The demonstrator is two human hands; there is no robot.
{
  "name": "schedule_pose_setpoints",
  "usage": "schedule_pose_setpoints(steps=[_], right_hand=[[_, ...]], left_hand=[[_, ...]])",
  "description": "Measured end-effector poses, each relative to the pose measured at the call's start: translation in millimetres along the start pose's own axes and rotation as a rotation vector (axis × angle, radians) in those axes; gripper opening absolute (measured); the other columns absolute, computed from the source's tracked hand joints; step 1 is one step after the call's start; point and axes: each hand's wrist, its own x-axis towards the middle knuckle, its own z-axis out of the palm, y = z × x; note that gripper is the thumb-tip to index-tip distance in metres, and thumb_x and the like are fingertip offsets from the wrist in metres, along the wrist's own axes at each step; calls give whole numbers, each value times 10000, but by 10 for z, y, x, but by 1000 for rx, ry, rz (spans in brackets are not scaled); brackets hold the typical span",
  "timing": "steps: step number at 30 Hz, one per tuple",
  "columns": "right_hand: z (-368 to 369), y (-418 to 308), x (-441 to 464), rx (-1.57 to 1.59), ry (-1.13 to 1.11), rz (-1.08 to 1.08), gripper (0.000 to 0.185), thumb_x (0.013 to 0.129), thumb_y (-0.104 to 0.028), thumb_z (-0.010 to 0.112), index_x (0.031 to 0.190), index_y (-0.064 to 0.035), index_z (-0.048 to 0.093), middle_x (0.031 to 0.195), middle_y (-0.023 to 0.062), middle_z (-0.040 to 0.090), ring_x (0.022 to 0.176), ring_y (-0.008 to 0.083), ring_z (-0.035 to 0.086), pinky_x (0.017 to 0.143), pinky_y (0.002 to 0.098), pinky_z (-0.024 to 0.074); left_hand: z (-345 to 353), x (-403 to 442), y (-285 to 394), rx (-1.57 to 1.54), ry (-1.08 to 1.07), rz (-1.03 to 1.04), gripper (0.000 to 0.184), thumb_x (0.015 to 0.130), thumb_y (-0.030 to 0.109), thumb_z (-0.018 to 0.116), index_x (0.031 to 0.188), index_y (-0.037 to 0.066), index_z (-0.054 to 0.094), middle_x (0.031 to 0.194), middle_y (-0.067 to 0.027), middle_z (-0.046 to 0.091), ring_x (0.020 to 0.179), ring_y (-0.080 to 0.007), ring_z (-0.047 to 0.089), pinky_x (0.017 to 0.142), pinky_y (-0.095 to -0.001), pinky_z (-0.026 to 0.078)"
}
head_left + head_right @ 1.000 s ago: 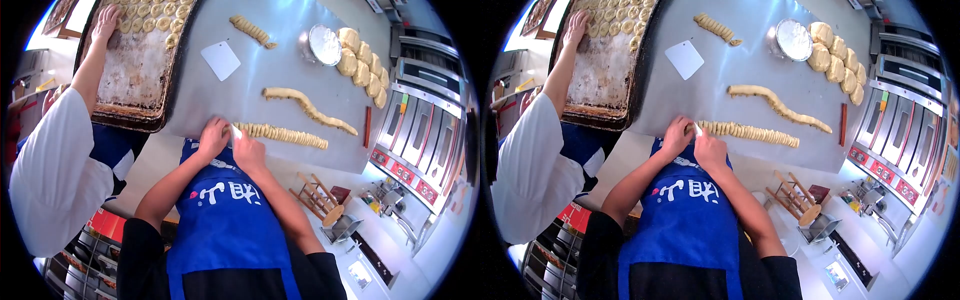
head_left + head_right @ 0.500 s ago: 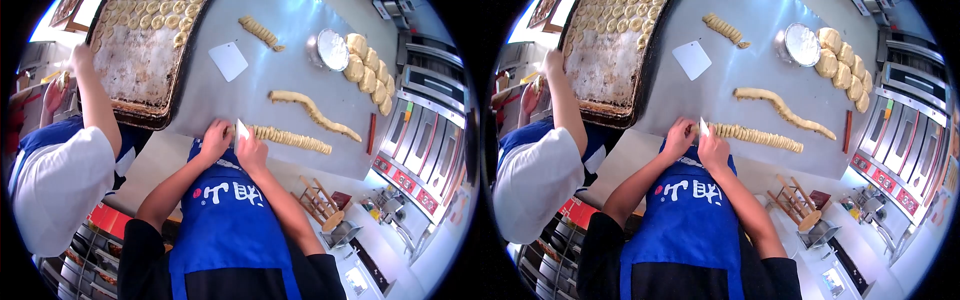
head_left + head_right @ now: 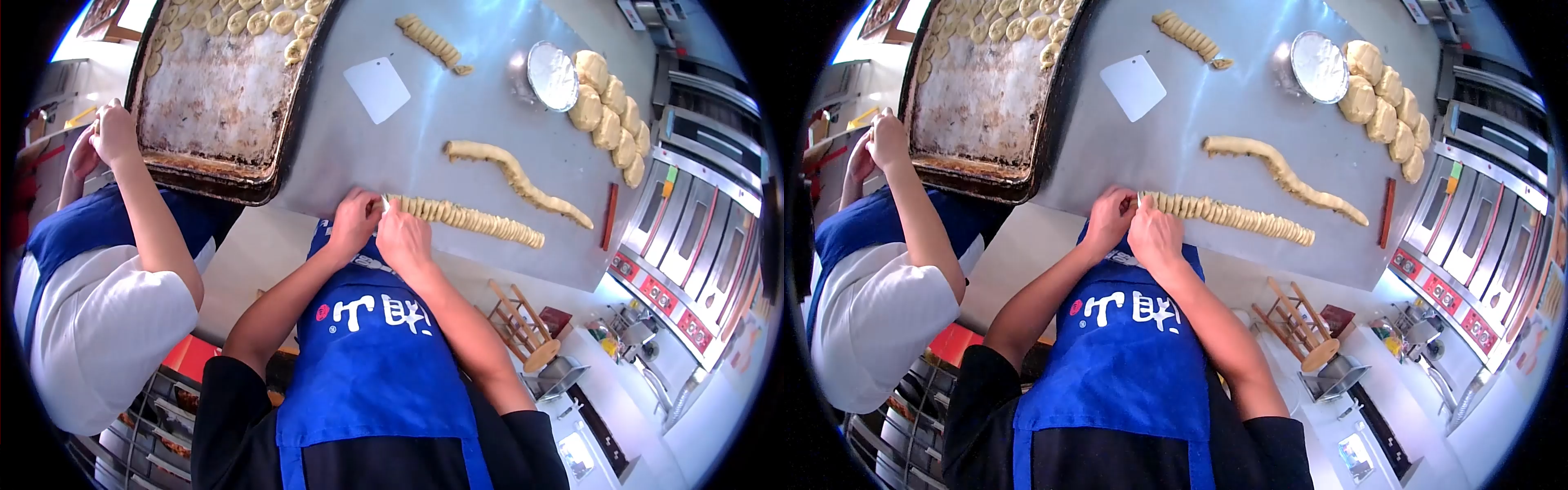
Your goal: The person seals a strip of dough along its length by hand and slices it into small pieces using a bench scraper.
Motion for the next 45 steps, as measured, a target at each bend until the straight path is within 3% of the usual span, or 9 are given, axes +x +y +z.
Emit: schedule_pose_setpoints(steps=[5,15,16,20,29,31,32,36,45], right_hand=[[54,-57,10,-36,-3,39,152,922,-96,589,1009,28,573,672,233,709,669,403,751,605,506,599],[223,65,105,-13,66,56,193,1000,-175,518,1046,7,562,656,217,698,623,410,727,535,522,557],[149,129,66,40,97,60,185,1002,-165,531,1061,7,564,648,213,694,612,421,716,543,538,552],[-131,525,-285,204,325,41,332,946,-194,633,1186,32,592,732,256,694,712,477,706,648,576,546],[-281,1416,-991,554,637,350,435,937,-142,661,1282,110,580,907,281,735,845,422,754,739,472,573],[-317,1467,-1084,689,709,309,397,942,-118,676,1256,118,609,959,237,758,891,344,766,789,428,578],[-319,1486,-1124,757,717,331,318,961,-95,690,1213,95,654,1004,167,773,918,229,748,822,362,572],[-329,1546,-1243,1248,618,404,241,997,-92,710,1190,52,720,1055,69,764,912,116,707,820,273,549],[76,1797,-1290,2067,402,521,381,1021,-237,727,1270,42,659,1174,101,732,1066,192,702,919,350,559]], left_hand=[[27,-1,-58,5,41,15,179,851,15,733,1027,-18,714,958,-197,658,845,-388,661,748,-439,549],[-26,-27,0,-3,29,68,192,860,2,732,1048,-26,703,973,-191,650,822,-364,656,730,-422,537],[-38,-32,-25,41,-24,12,270,873,1,776,1131,-32,705,1013,-152,669,893,-259,704,777,-351,580],[53,-107,-56,-66,80,-69,348,874,-15,800,1210,-7,711,1058,-108,682,888,-182,680,778,-304,580],[68,-125,-142,0,73,-38,262,899,3,767,1159,-22,742,1015,-123,695,851,-183,689,779,-309,585],[88,-112,-208,5,85,-16,237,919,21,759,1152,-21,749,1004,-114,706,841,-170,689,774,-305,587],[91,-96,-239,-3,105,-7,215,938,40,752,1144,-21,757,993,-106,716,831,-157,689,769,-301,588],[84,-43,-277,-78,72,-152,203,979,74,741,1158,-21,765,972,-68,744,832,-118,705,756,-279,616],[101,-5,-118,-93,55,-239,237,976,109,750,1180,-10,766,882,-60,738,772,-127,709,701,-280,607]])
